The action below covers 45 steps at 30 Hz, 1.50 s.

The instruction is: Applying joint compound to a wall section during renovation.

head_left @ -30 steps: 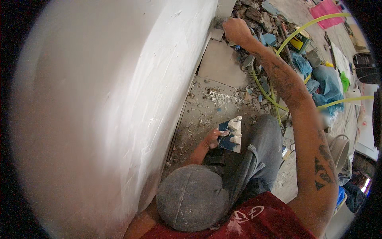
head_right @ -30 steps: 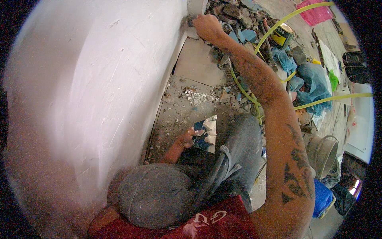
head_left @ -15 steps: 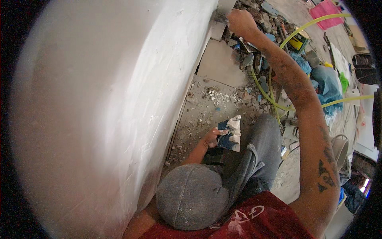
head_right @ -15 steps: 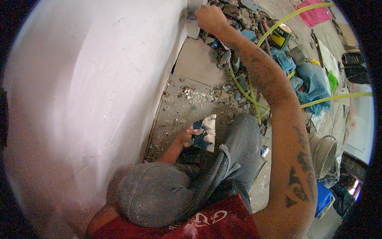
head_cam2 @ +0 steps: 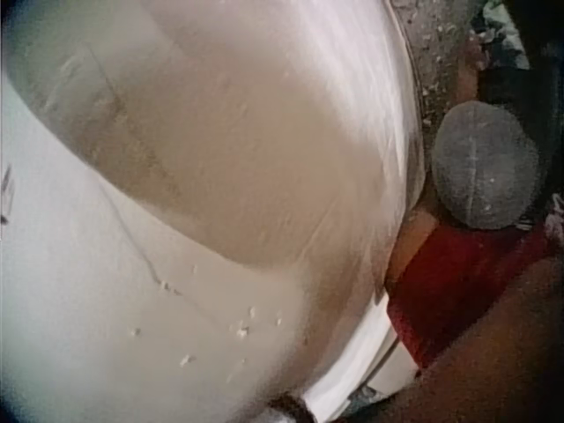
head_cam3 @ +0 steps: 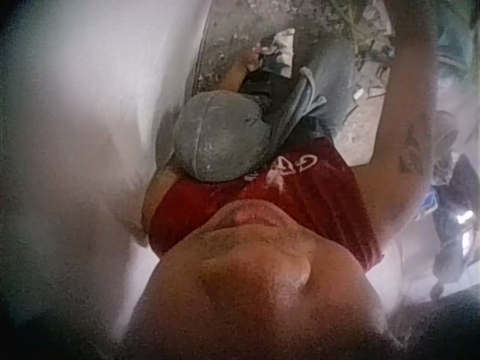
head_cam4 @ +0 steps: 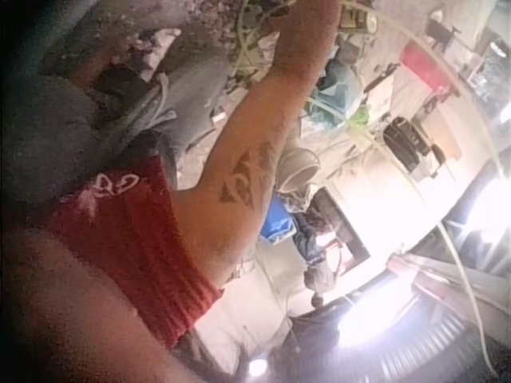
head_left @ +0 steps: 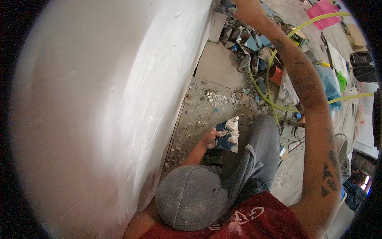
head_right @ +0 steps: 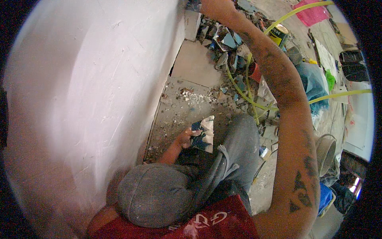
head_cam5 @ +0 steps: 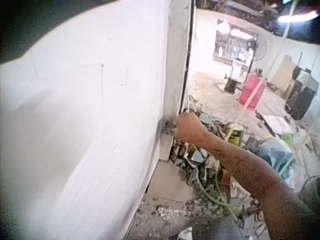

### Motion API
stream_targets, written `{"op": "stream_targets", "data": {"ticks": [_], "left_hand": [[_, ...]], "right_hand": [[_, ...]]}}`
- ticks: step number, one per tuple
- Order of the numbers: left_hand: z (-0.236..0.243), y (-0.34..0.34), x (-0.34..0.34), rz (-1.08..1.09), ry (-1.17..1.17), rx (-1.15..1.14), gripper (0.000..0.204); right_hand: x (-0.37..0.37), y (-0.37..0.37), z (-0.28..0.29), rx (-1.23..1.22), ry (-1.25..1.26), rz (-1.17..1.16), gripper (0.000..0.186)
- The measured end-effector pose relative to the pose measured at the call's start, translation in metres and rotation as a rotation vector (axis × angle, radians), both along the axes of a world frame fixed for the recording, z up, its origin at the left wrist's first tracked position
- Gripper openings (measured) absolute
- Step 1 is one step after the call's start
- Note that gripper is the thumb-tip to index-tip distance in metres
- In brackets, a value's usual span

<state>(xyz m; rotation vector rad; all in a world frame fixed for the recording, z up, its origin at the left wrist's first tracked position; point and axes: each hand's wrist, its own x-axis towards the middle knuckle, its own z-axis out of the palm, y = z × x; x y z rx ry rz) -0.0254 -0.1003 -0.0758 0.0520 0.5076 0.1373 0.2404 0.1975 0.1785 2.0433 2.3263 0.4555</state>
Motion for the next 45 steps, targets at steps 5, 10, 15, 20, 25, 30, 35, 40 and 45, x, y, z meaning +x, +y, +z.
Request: {"op": "stream_targets", "data": {"ticks": [5, 10, 15, 20, 25, 30, 35, 40, 45], "left_hand": [[-0.018, -0.006, 0.003, 0.02, -0.013, 0.043, 0.031], [-0.011, -0.004, 0.006, -0.006, -0.011, 0.088, 0.029], [-0.008, 0.0, 0.003, -0.059, 0.059, 0.108, 0.03], [-0.011, -0.004, 0.002, -0.013, 0.025, 0.037, 0.031], [-0.006, -0.005, -0.001, 0.098, -0.127, 0.161, 0.032], [-0.107, -0.03, -0.012, -0.014, 0.008, 0.238, 0.026], [-0.047, -0.014, 0.0, -0.04, 0.085, 0.158, 0.024], [0.012, 0.001, 0.003, -0.078, 0.266, 0.12, 0.022], [-0.024, -0.01, 0.001, -0.03, 0.115, 0.004, 0.024]], "right_hand": [[0.009, -0.001, 0.016, 0.047, 0.035, -0.011, 0.023], [0.011, -0.018, 0.049, 0.363, 0.195, 0.173, 0.025], [0.005, -0.029, 0.093, 0.353, 0.349, 0.053, 0.022], [-0.007, -0.077, 0.123, 0.336, 0.43, 0.148, 0.027], [0.028, -0.088, 0.037, 0.215, 0.395, 0.104, 0.033], [0.016, -0.068, -0.059, -0.064, 0.339, 0.15, 0.033], [0.023, -0.036, -0.108, -0.15, 0.271, 0.146, 0.027], [0.012, -0.013, -0.128, -0.198, 0.134, 0.122, 0.02], [0.007, -0.003, -0.13, -0.156, 0.074, 0.135, 0.013]]}}
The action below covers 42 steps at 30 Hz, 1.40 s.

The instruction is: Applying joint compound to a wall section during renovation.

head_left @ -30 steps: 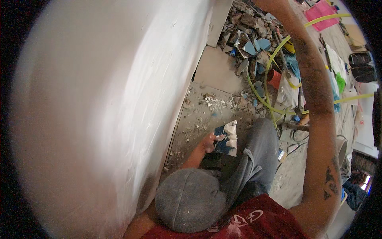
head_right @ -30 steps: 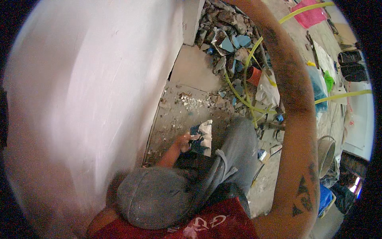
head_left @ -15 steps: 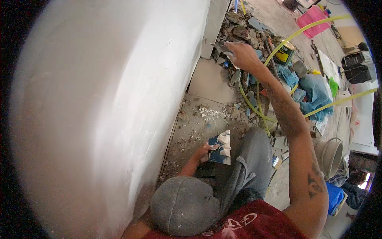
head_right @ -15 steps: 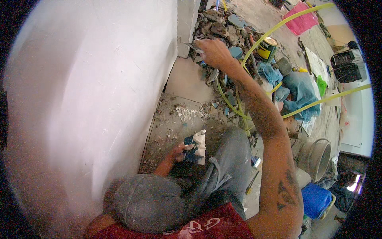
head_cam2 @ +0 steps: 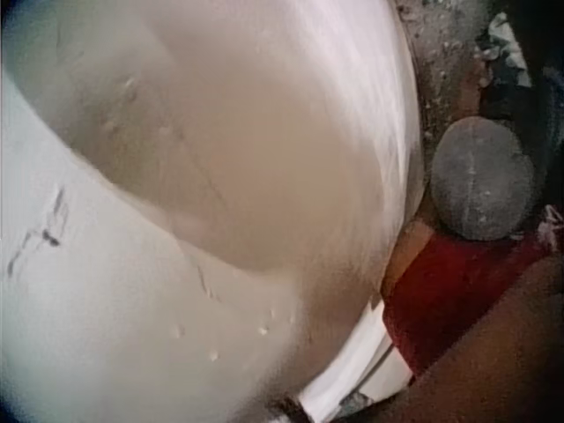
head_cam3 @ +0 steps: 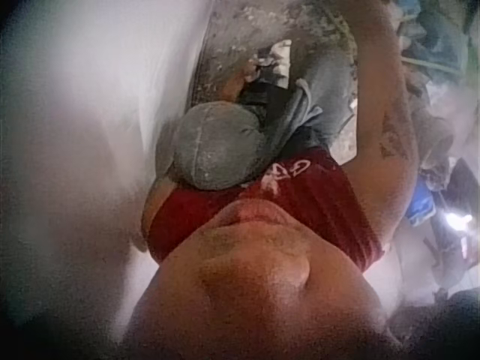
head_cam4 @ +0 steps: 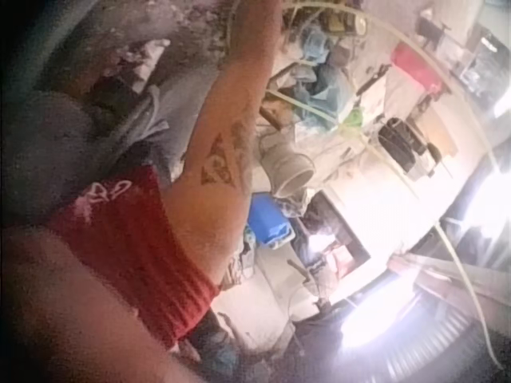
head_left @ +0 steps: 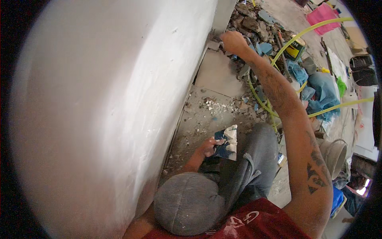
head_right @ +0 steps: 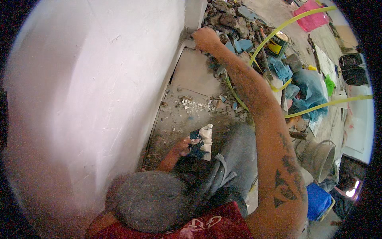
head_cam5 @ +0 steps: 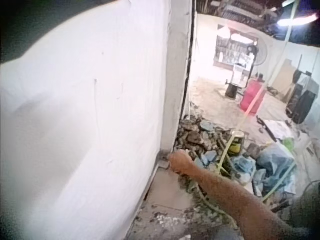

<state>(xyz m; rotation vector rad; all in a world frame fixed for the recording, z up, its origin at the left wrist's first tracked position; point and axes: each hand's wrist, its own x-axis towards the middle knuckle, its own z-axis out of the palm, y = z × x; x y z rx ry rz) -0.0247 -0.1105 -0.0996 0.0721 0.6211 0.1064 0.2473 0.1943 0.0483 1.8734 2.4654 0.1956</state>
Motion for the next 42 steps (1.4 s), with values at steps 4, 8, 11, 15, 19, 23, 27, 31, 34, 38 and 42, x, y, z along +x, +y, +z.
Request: {"op": "stream_targets", "data": {"ticks": [4, 8, 11, 15, 19, 23, 27, 31, 34, 38, 42], "left_hand": [[0.001, -0.001, 0.004, 0.023, -0.036, 0.034, 0.026], [0.008, 0.003, 0.001, 0.057, -0.073, -0.013, 0.027], [0.008, 0.003, 0.001, 0.061, -0.083, -0.009, 0.027], [0.008, 0.001, 0.003, 0.064, -0.076, 0.04, 0.028], [-0.008, -0.003, 0.0, 0.059, -0.1, 0.0, 0.028], [-0.016, -0.005, 0.0, 0.03, -0.078, 0.046, 0.027], [-0.007, 0.0, 0.001, 0.028, -0.075, -0.034, 0.028], [0.008, 0.006, 0.001, 0.004, -0.046, 0.032, 0.028], [0.015, 0.006, 0.002, 0.046, -0.078, 0.055, 0.028], [0.003, 0.002, 0.0, 0.024, -0.082, 0.058, 0.028], [0.008, 0.004, 0.003, 0.03, -0.064, 0.046, 0.029]], "right_hand": [[0.005, 0.01, 0.001, 0.056, -0.048, -0.009, 0.012], [-0.005, 0.008, 0.014, 0.105, -0.094, -0.015, 0.01], [-0.008, 0.006, 0.027, 0.127, -0.109, -0.058, 0.01], [-0.006, 0.001, 0.042, 0.233, -0.119, -0.055, 0.011], [-0.007, 0.004, 0.058, 0.201, -0.116, -0.07, 0.012], [-0.007, 0.008, 0.078, 0.246, -0.151, -0.062, 0.014], [-0.011, 0.011, 0.099, 0.242, -0.163, -0.121, 0.013], [-0.016, 0.011, 0.127, 0.104, -0.302, -0.143, 0.019], [-0.011, 0.008, 0.143, 0.089, -0.303, -0.09, 0.027], [-0.02, 0.004, 0.172, 0.062, -0.474, -0.083, 0.025], [-0.014, 0.008, 0.182, 0.113, -0.501, -0.033, 0.024]]}}
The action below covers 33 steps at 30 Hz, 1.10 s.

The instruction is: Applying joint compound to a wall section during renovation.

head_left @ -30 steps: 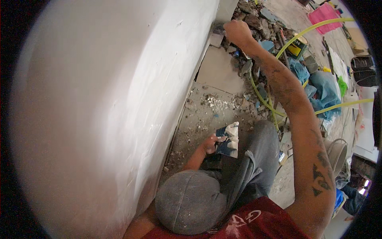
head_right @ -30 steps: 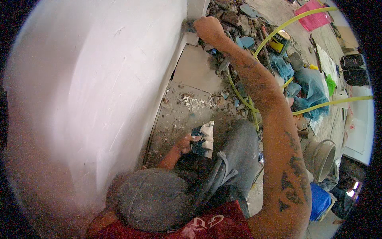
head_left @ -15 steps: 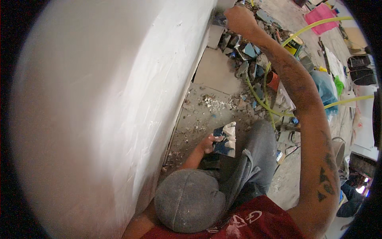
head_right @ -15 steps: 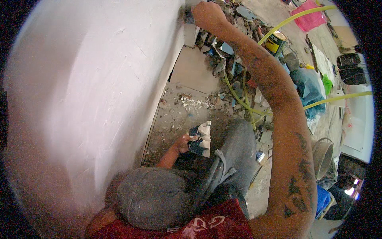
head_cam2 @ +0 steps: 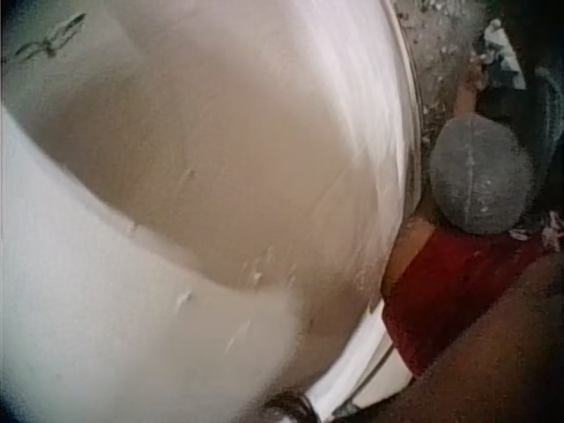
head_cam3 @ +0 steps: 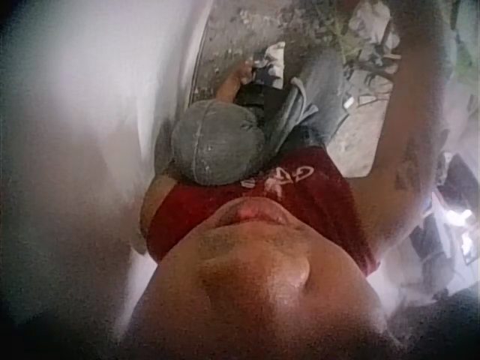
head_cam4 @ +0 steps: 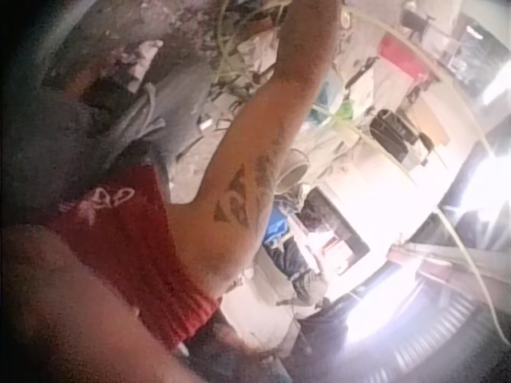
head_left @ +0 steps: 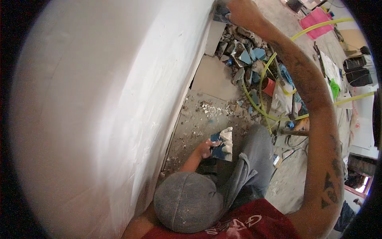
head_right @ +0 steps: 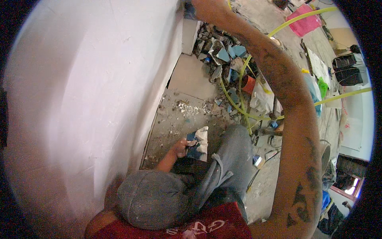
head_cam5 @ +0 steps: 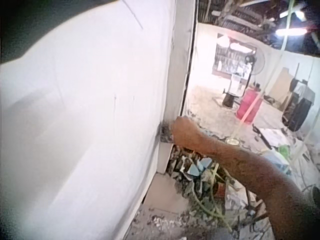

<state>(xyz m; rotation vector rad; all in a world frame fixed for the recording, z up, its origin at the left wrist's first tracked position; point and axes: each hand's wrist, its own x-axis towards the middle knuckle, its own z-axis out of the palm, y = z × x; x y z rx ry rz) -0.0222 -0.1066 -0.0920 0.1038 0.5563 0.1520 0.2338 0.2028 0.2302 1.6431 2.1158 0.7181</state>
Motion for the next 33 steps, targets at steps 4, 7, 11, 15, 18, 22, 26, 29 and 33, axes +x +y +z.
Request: {"op": "stream_targets", "data": {"ticks": [4, 7, 11, 15, 18, 22, 26, 29, 33], "left_hand": [[0.026, 0.012, -0.006, -0.067, 0.12, 0.138, 0.029], [0.004, 0.004, -0.007, -0.034, 0.067, 0.059, 0.027], [-0.024, -0.004, 0.002, -0.054, 0.014, 0.026, 0.026], [-0.002, -0.004, -0.001, -0.01, 0.062, -0.008, 0.025], [0.004, 0.001, -0.004, -0.055, 0.061, -0.031, 0.025], [0.0, -0.001, -0.005, -0.056, 0.049, 0.0, 0.025], [-0.002, 0.0, -0.005, -0.066, -0.007, 0.031, 0.028], [0.004, 0.004, -0.004, -0.056, -0.032, 0.05, 0.028], [0.018, 0.015, 0.002, -0.053, -0.047, 0.087, 0.029]], "right_hand": [[-0.006, 0.0, 0.026, -0.01, 0.03, -0.078, 0.025], [-0.001, 0.003, 0.037, 0.116, 0.224, -0.035, 0.026], [0.014, -0.002, 0.066, 0.165, 0.221, -0.011, 0.026], [0.004, 0.007, 0.078, 0.142, 0.281, -0.033, 0.026], [0.004, -0.002, 0.104, 0.178, 0.218, 0.033, 0.026], [0.001, -0.012, 0.129, 0.248, 0.257, 0.078, 0.028], [0.011, 0.005, 0.15, 0.283, 0.209, -0.014, 0.033], [0.018, 0.006, 0.168, 0.361, 0.205, -0.001, 0.043], [0.04, -0.001, 0.205, 0.517, 0.155, 0.102, 0.05]]}}
